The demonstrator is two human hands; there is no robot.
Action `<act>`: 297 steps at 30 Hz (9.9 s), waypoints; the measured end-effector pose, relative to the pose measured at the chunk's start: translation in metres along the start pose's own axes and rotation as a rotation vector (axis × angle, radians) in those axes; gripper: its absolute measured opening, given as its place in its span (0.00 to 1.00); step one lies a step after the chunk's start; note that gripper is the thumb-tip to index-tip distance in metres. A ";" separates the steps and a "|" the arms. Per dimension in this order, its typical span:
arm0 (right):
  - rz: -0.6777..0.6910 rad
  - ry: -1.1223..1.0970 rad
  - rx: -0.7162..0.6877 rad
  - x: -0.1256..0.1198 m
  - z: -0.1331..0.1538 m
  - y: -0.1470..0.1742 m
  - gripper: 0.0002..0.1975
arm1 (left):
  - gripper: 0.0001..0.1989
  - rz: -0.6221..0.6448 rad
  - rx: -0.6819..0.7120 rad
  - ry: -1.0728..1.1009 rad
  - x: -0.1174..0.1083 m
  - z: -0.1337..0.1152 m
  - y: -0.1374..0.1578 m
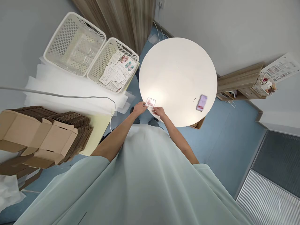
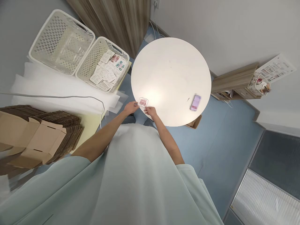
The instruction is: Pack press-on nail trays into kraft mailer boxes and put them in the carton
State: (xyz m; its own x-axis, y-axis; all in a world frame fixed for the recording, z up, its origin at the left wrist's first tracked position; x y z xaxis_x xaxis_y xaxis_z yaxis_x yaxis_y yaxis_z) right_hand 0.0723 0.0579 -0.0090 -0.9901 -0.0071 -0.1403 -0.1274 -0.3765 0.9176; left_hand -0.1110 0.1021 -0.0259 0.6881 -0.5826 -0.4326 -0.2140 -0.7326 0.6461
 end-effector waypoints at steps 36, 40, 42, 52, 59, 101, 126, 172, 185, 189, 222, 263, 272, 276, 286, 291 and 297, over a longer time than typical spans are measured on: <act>0.211 0.842 -0.552 0.216 0.119 0.079 0.09 | 0.24 -0.655 0.045 0.035 -0.183 0.133 0.039; 0.183 0.850 -0.525 0.214 0.119 0.077 0.08 | 0.23 -0.614 0.043 0.023 -0.184 0.138 0.039; 0.171 0.857 -0.526 0.216 0.122 0.077 0.07 | 0.22 -0.618 0.036 0.045 -0.188 0.139 0.042; 0.104 0.759 -0.756 0.243 0.170 0.086 0.17 | 0.13 -0.853 0.001 0.254 -0.212 0.118 0.116; 0.210 0.635 -0.762 0.254 0.201 0.090 0.32 | 0.10 -0.952 0.194 0.286 -0.220 0.057 0.168; 0.044 -0.149 -0.753 -0.153 0.051 0.110 0.28 | 0.22 0.217 0.389 0.688 0.035 -0.231 0.043; -0.258 -0.115 -0.406 -0.198 0.003 -0.023 0.14 | 0.11 -0.279 0.159 0.213 -0.003 -0.101 -0.048; -0.572 0.076 -0.071 -0.147 -0.125 0.015 0.13 | 0.37 0.302 0.784 -0.595 0.115 -0.089 -0.012; -0.456 0.336 -0.318 -0.094 -0.066 0.039 0.14 | 0.28 0.152 0.643 -0.360 0.096 -0.081 -0.007; -0.395 0.484 -0.338 -0.069 -0.049 0.028 0.13 | 0.23 0.077 0.415 -0.211 0.082 -0.060 -0.009; -0.370 0.287 -0.030 -0.095 -0.065 -0.014 0.14 | 0.10 0.000 -0.021 -0.334 0.090 -0.045 -0.027; -0.232 0.754 -0.491 -0.087 -0.062 0.015 0.33 | 0.38 0.356 0.709 -0.589 0.104 -0.081 0.005; -0.223 0.593 -0.477 -0.099 -0.060 -0.002 0.23 | 0.30 0.224 0.450 -0.301 0.086 -0.074 -0.004; -0.250 0.495 -0.459 -0.103 -0.049 -0.008 0.19 | 0.28 0.111 0.312 -0.170 0.077 -0.069 -0.011; -0.383 0.457 -0.292 -0.103 -0.031 -0.026 0.19 | 0.18 -0.063 0.109 -0.106 0.079 -0.063 -0.040; -0.417 0.448 -0.197 -0.100 -0.029 -0.036 0.14 | 0.23 -0.083 0.101 -0.153 0.084 -0.065 -0.046; -0.506 0.601 -0.264 -0.096 -0.010 -0.022 0.15 | 0.35 -0.136 0.309 -0.398 0.073 -0.088 -0.039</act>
State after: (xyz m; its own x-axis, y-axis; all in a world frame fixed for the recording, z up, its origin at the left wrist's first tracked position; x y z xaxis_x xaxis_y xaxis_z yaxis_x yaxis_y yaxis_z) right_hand 0.1708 0.0576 -0.0197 -0.6069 -0.2439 -0.7564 -0.4570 -0.6715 0.5832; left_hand 0.0084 0.1190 -0.0273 0.4197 -0.5200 -0.7440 -0.3770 -0.8455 0.3782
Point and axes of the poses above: each hand's wrist, its own y-axis away from the middle knuckle, its own x-axis out of the palm, z = x × y, the point moved 6 cm from there along -y, towards the middle knuckle, and after that the axes turned 10 degrees about x, right-handed, at the moved point
